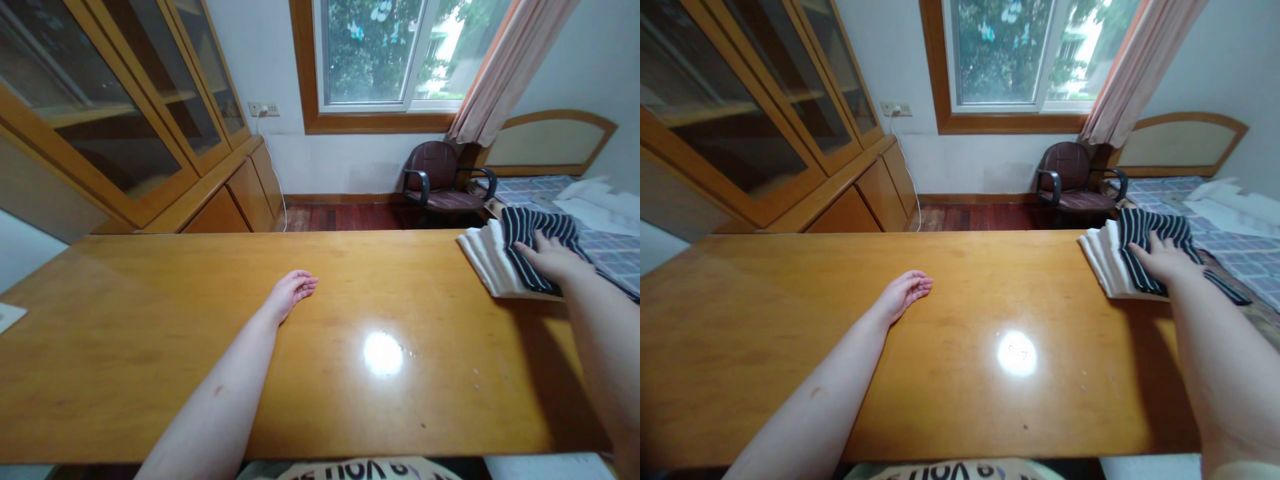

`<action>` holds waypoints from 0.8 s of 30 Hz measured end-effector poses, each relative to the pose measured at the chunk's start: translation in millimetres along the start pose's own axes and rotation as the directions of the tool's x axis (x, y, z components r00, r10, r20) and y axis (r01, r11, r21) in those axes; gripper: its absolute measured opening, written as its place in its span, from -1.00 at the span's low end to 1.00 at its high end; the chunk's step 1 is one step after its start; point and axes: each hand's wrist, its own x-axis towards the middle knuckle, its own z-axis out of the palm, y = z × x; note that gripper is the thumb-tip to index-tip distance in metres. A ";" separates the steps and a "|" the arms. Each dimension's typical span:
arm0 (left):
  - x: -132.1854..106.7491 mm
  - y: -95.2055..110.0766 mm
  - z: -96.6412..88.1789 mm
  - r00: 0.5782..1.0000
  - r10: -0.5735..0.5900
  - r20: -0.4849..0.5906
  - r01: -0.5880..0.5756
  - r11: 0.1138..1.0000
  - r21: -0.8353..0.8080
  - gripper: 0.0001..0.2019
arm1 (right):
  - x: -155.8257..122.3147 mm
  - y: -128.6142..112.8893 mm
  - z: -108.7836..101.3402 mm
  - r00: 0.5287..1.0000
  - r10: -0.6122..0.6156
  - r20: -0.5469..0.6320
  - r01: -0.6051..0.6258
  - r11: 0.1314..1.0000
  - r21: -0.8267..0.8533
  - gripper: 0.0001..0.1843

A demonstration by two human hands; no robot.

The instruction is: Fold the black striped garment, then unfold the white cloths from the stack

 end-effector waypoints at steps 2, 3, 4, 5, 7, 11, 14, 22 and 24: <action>1.5 -0.3 -0.2 1.000 0.008 -0.004 -0.008 1.000 0.020 -0.90 | -5.1 -5.1 -6.5 0.987 0.031 0.160 -0.044 0.996 0.080 -0.13; 2.0 -0.7 -0.1 1.000 0.020 -0.008 -0.019 0.999 0.037 -0.89 | -6.9 -7.8 -9.9 0.979 0.044 0.200 -0.068 0.991 0.112 -0.14; 2.5 -1.2 0.3 0.999 0.035 -0.014 -0.034 0.998 0.056 -0.88 | -8.3 -10.4 -13.6 0.978 0.058 0.200 -0.084 0.989 0.123 -0.15; 2.9 -2.0 0.9 0.998 0.052 -0.019 -0.050 0.996 0.077 -0.88 | -9.6 -13.1 -17.7 0.979 0.070 0.192 -0.095 0.988 0.121 -0.17; 3.4 -4.4 2.6 0.996 0.086 -0.025 -0.083 0.989 0.120 -0.86 | -13.4 -19.2 -27.7 0.985 0.074 0.156 -0.089 0.992 0.094 -0.21; 2.7 -12.4 7.2 0.988 0.154 0.002 -0.149 0.955 0.258 -0.87 | -39.5 -44.6 -50.8 0.989 -0.039 -0.140 0.054 0.993 0.107 -0.44; 0.0 -18.5 9.8 0.977 0.211 0.042 -0.210 0.893 0.399 -0.86 | -80.8 -85.4 -55.9 0.958 -0.080 -0.274 0.184 0.908 0.377 -0.61; -3.8 -23.8 29.0 0.908 0.400 0.126 -0.357 0.581 0.732 -0.89 | -191.8 -237.0 -16.3 0.845 -0.533 0.032 0.365 0.621 0.694 -0.66; -0.6 -23.4 37.9 0.892 0.426 0.150 -0.367 0.490 0.791 -0.78 | -203.7 -260.7 -10.8 0.801 -0.599 -0.001 0.467 0.623 0.627 -0.60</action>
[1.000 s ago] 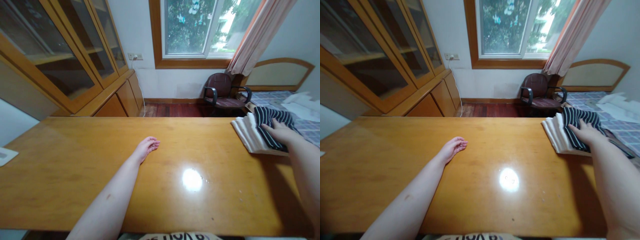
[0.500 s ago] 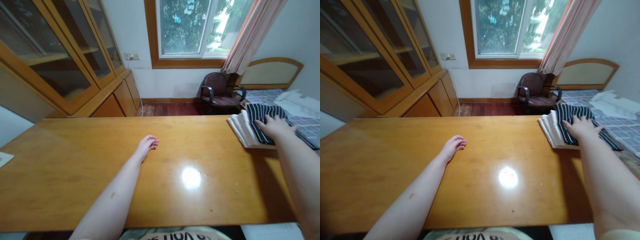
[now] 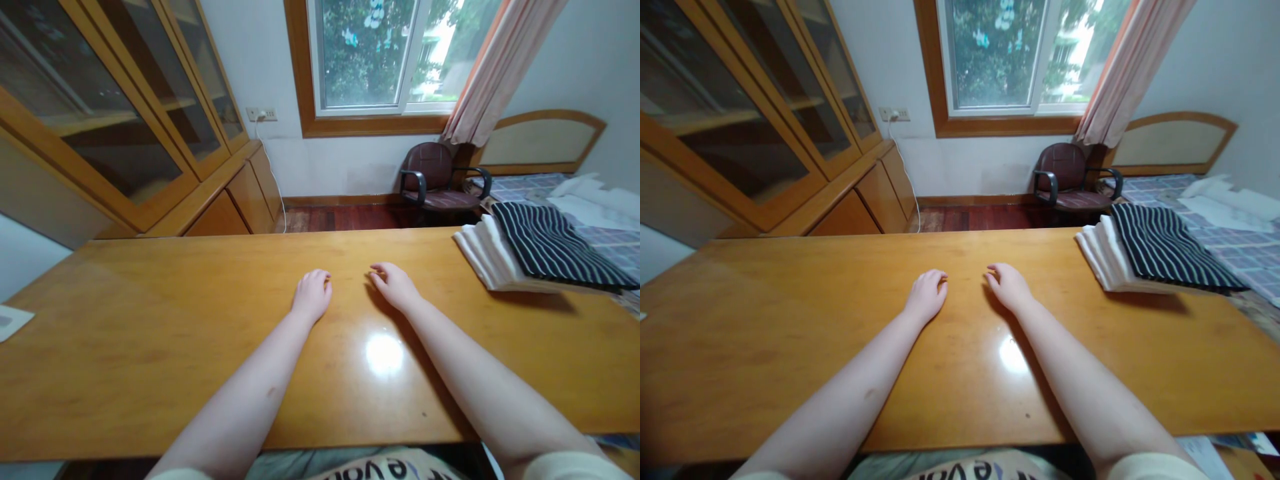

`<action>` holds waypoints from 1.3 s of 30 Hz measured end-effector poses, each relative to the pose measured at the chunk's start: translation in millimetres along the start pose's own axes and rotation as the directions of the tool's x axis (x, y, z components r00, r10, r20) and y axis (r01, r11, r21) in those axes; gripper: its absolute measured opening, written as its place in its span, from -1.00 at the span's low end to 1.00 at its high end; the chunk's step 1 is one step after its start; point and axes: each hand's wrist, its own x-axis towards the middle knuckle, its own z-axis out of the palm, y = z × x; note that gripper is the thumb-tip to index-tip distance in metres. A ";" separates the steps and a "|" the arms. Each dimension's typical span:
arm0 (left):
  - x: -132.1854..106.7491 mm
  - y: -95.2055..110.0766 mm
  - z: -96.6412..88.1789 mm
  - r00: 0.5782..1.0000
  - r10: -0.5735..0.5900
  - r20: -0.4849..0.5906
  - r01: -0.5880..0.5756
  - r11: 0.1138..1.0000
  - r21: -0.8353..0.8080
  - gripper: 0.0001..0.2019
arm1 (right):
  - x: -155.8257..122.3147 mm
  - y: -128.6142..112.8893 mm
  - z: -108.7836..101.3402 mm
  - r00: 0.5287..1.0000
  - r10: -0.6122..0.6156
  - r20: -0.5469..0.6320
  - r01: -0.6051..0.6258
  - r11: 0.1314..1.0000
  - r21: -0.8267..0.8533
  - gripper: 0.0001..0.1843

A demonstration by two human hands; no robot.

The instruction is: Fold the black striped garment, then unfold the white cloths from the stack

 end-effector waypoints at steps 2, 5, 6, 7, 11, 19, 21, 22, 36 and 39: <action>5.3 3.6 5.4 0.999 0.053 -0.009 -0.051 0.980 0.192 -0.60 | 3.8 -8.1 12.7 0.998 -0.055 -0.014 0.053 0.991 -0.119 -0.47; 12.0 2.1 11.4 0.996 0.080 -0.029 -0.055 0.863 0.502 -0.35 | 7.2 -8.0 22.8 1.000 -0.030 0.007 0.031 0.968 -0.250 -0.20; 13.5 0.2 12.9 0.997 0.070 -0.037 -0.038 0.831 0.555 -0.29 | 8.0 -6.4 24.8 1.000 -0.009 0.023 0.015 0.963 -0.270 -0.13; 14.7 -2.0 14.1 0.998 0.057 -0.039 -0.023 0.806 0.592 -0.24 | 8.7 -4.8 26.4 0.999 0.007 0.039 0.005 0.959 -0.282 -0.08; 17.7 -9.0 17.3 1.000 0.027 0.011 -0.027 0.765 0.643 -0.16 | 12.1 -1.8 29.6 0.994 0.036 0.108 0.000 0.947 -0.320 0.01; 22.6 -10.9 18.8 0.996 -0.053 0.071 -0.007 0.754 0.657 -0.14 | 16.7 -2.9 30.7 0.974 0.073 0.214 0.012 0.929 -0.371 -0.02; 23.3 -11.6 18.8 0.996 -0.054 0.072 -0.006 0.757 0.653 -0.14 | 16.5 -2.7 30.5 0.975 0.074 0.211 0.012 0.927 -0.376 -0.04; 23.6 -12.0 18.8 0.996 -0.055 0.072 -0.005 0.759 0.651 -0.14 | 16.4 -2.7 30.4 0.975 0.073 0.211 0.013 0.926 -0.378 -0.05; 24.7 -13.1 18.8 0.997 -0.041 0.068 -0.012 0.766 0.643 -0.13 | 16.6 -4.4 28.7 0.975 0.071 0.210 0.013 0.927 -0.374 -0.04; 24.6 -13.6 19.2 0.997 -0.038 0.062 -0.011 0.764 0.646 -0.14 | 16.5 -4.6 28.4 0.975 0.072 0.210 0.013 0.926 -0.377 -0.05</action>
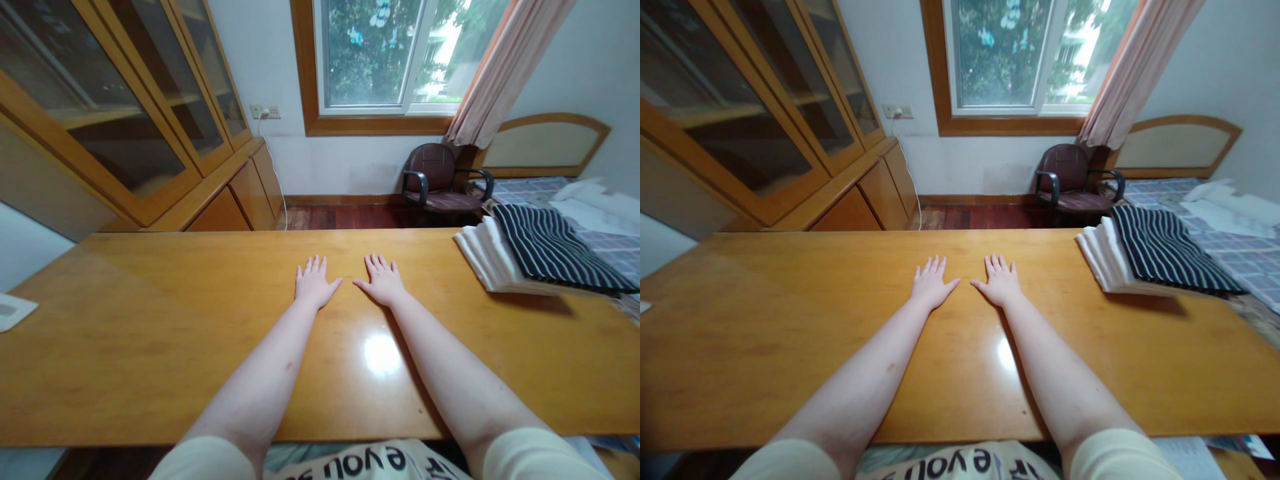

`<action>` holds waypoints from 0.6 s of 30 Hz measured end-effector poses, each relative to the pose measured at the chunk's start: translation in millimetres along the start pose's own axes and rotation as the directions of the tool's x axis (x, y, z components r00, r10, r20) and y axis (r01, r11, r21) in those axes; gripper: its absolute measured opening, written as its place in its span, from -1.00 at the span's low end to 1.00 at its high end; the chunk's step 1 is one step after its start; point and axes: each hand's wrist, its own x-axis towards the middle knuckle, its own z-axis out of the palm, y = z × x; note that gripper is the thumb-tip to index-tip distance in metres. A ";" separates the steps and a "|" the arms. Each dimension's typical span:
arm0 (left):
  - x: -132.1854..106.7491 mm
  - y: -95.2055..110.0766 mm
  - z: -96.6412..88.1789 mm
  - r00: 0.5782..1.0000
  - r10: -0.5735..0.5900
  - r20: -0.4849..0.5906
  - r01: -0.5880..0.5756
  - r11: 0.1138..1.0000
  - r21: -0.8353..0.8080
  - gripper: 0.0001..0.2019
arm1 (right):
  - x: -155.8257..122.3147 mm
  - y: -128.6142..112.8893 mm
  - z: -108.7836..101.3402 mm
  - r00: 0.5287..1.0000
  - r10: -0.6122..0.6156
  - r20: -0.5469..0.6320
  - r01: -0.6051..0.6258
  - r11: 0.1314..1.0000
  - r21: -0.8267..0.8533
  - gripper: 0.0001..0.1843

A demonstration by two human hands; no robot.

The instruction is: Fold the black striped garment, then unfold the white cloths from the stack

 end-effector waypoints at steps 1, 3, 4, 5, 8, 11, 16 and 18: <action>0.0 -0.1 0.2 1.000 -0.001 0.001 0.001 1.000 0.002 -0.15 | 0.0 0.0 0.0 1.000 0.001 0.001 -0.001 1.000 0.000 -0.05; 0.2 -0.3 0.6 1.000 -0.003 0.003 0.003 1.000 0.003 -0.15 | 0.1 0.0 0.1 1.000 0.005 0.003 -0.005 1.000 0.000 -0.06; 0.3 -0.4 0.6 1.000 -0.003 0.003 0.003 1.000 0.003 -0.15 | 0.2 0.0 0.3 1.000 0.005 0.004 -0.005 1.000 0.001 -0.06; 0.3 -0.4 0.6 1.000 -0.002 0.003 0.002 1.000 0.001 -0.15 | 0.3 0.1 0.6 1.000 0.005 0.004 -0.005 1.000 0.001 -0.06; 0.0 0.2 -0.1 1.000 -0.004 0.002 0.004 1.000 -0.003 -0.14 | 0.7 0.7 1.7 1.000 0.004 -0.001 -0.004 1.000 0.001 -0.06; -0.8 1.4 -1.5 1.000 -0.008 0.013 0.008 1.000 -0.002 -0.14 | 1.0 1.4 2.9 1.000 0.005 0.000 -0.005 1.000 -0.005 -0.06; -0.3 1.4 -2.7 0.999 -0.001 0.033 0.001 1.000 -0.002 -0.14 | 1.2 1.7 3.3 1.000 0.001 0.004 -0.001 1.000 -0.011 -0.07; 0.3 0.6 -2.6 0.999 0.003 0.039 -0.003 1.000 -0.007 -0.14 | 1.1 1.9 2.8 1.000 -0.002 0.004 0.002 1.000 -0.005 -0.05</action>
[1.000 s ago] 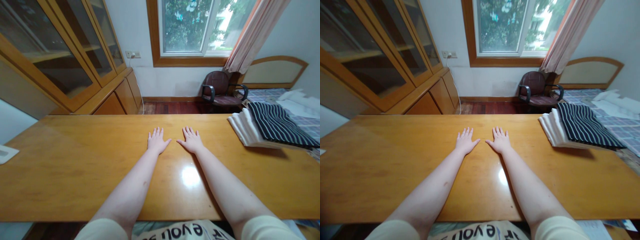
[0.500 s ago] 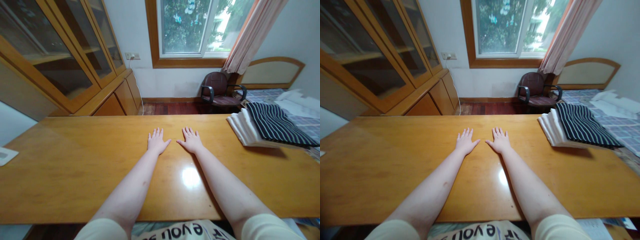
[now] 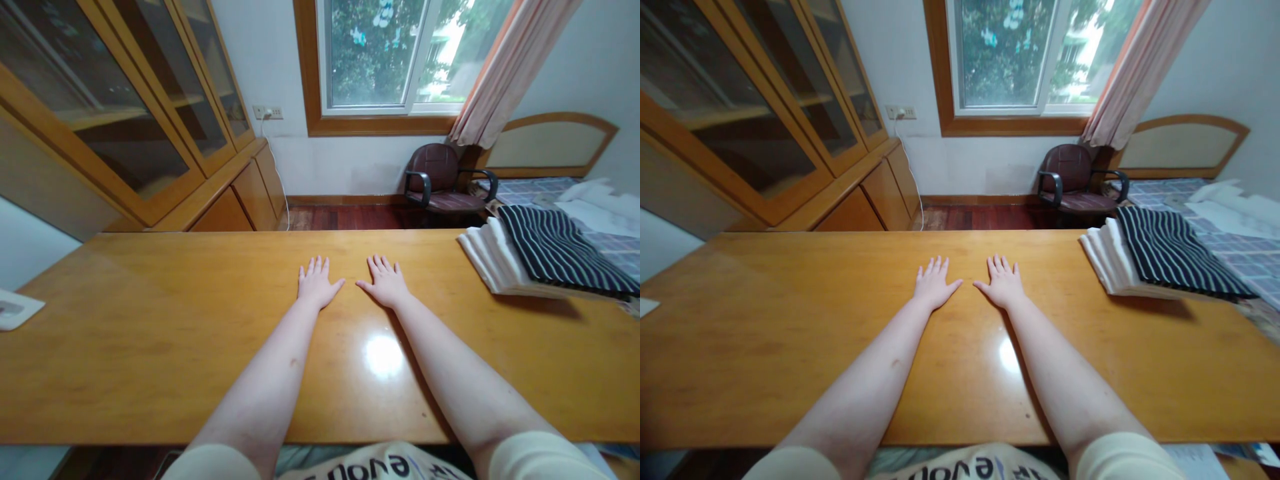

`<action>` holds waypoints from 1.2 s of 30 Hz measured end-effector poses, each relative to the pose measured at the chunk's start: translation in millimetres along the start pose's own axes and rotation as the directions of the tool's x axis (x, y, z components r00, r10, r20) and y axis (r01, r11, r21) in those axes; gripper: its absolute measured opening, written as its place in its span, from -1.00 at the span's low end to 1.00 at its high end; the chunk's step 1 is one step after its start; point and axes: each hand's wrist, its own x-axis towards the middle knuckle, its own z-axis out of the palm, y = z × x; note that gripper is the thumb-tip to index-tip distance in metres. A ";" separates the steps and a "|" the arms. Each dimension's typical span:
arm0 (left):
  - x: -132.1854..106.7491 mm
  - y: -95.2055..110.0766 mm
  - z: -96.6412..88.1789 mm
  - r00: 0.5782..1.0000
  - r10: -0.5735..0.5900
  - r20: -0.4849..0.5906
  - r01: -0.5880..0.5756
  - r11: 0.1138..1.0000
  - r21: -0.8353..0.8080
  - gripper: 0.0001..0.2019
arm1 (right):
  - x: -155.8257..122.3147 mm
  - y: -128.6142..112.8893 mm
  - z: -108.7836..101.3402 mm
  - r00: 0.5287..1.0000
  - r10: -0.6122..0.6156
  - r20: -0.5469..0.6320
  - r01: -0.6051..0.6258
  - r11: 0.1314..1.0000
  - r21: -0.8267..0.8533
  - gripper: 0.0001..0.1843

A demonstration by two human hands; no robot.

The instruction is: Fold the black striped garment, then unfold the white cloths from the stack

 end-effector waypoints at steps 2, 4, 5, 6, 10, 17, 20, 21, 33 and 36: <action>0.1 -1.1 0.1 1.000 0.005 -0.006 -0.005 1.000 -0.014 -0.16 | -0.2 0.6 -0.6 1.000 0.002 -0.003 -0.002 1.000 0.009 -0.04; -0.2 -2.4 -0.3 1.000 0.005 -0.030 -0.007 0.999 -0.041 -0.22 | -0.8 1.2 -1.1 1.000 0.004 -0.006 -0.004 1.000 0.017 -0.04; -0.5 -3.1 -0.7 0.999 0.002 -0.042 -0.004 0.998 -0.060 -0.27 | -1.2 1.5 -1.2 1.000 0.003 -0.007 -0.003 1.000 0.023 -0.04; -0.9 -3.8 -1.5 0.999 -0.005 -0.049 0.001 0.997 -0.082 -0.30 | -1.7 1.5 -1.1 1.000 -0.001 -0.010 0.001 1.000 0.032 -0.05; -2.5 -7.1 -5.7 0.998 -0.028 -0.055 0.018 0.983 -0.181 -0.42 | -4.4 1.4 -1.0 0.998 -0.033 -0.056 0.039 0.993 0.115 -0.15; -4.1 -17.4 -11.5 0.991 -0.086 -0.101 0.001 0.768 -0.641 -0.73 | -20.4 47.1 -45.0 0.784 0.309 -0.539 -0.203 0.947 0.247 -0.48; -11.7 -18.5 -16.0 0.994 -0.092 -0.058 0.026 0.715 -0.698 -0.69 | -43.7 95.8 -78.4 0.517 0.487 -0.704 -0.407 0.863 0.298 -0.39; -16.1 -18.0 -17.8 0.996 -0.081 -0.034 0.032 0.697 -0.716 -0.69 | -53.1 112.8 -86.8 0.434 0.534 -0.726 -0.468 0.822 0.325 -0.36; -40.0 -0.7 -15.1 0.998 -0.042 0.052 0.067 0.621 -0.781 -0.77 | -91.1 230.3 -72.8 0.239 0.696 -0.677 -0.708 0.603 0.368 -0.46; -40.2 3.6 -12.7 0.999 -0.042 0.014 0.038 0.666 -0.745 -0.84 | -96.5 232.5 -77.6 0.164 0.633 -0.756 -0.714 0.605 0.352 -0.52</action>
